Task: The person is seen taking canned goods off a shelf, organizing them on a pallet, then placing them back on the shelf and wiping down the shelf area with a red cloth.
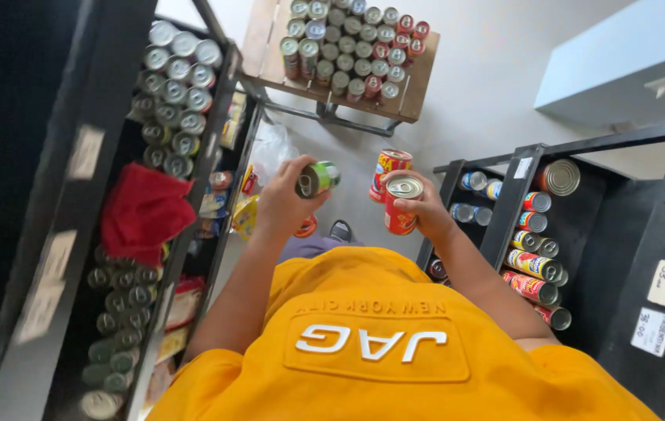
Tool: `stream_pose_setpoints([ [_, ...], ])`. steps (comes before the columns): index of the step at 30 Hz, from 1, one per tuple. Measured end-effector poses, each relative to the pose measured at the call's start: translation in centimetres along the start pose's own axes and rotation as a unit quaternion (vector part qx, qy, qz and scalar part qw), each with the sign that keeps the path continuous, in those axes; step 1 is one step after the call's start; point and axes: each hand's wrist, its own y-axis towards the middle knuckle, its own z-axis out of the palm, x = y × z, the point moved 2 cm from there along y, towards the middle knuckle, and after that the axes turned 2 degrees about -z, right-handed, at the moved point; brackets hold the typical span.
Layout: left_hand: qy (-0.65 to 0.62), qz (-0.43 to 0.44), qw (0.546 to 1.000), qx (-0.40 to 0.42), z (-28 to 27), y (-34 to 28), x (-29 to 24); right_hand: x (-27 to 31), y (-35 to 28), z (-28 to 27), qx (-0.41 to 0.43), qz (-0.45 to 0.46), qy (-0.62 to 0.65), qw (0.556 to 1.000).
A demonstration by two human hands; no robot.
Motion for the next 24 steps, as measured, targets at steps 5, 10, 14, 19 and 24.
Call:
stream_pose_setpoints([
  [5,0.025,0.011,0.989,0.143,6.9,9.5,0.9,0.3,5.8,-5.9,-0.094,-0.019,-0.044,0.994],
  [10,0.03,-0.019,0.951,0.308,14.7,18.8,3.0,4.9,11.7,-7.8,-0.177,-0.049,-0.118,0.976],
  [14,0.036,-0.005,0.93,0.365,21.7,26.1,1.6,7.1,17.2,-12.4,-0.202,-0.081,-0.146,0.965],
  [19,0.024,-0.036,0.936,0.348,34.1,32.8,1.2,3.1,24.5,-22.9,-0.211,-0.095,-0.184,0.955],
  [24,0.119,-0.048,0.962,0.239,48.1,36.7,4.5,0.8,33.0,-32.2,-0.157,-0.082,-0.284,0.942],
])
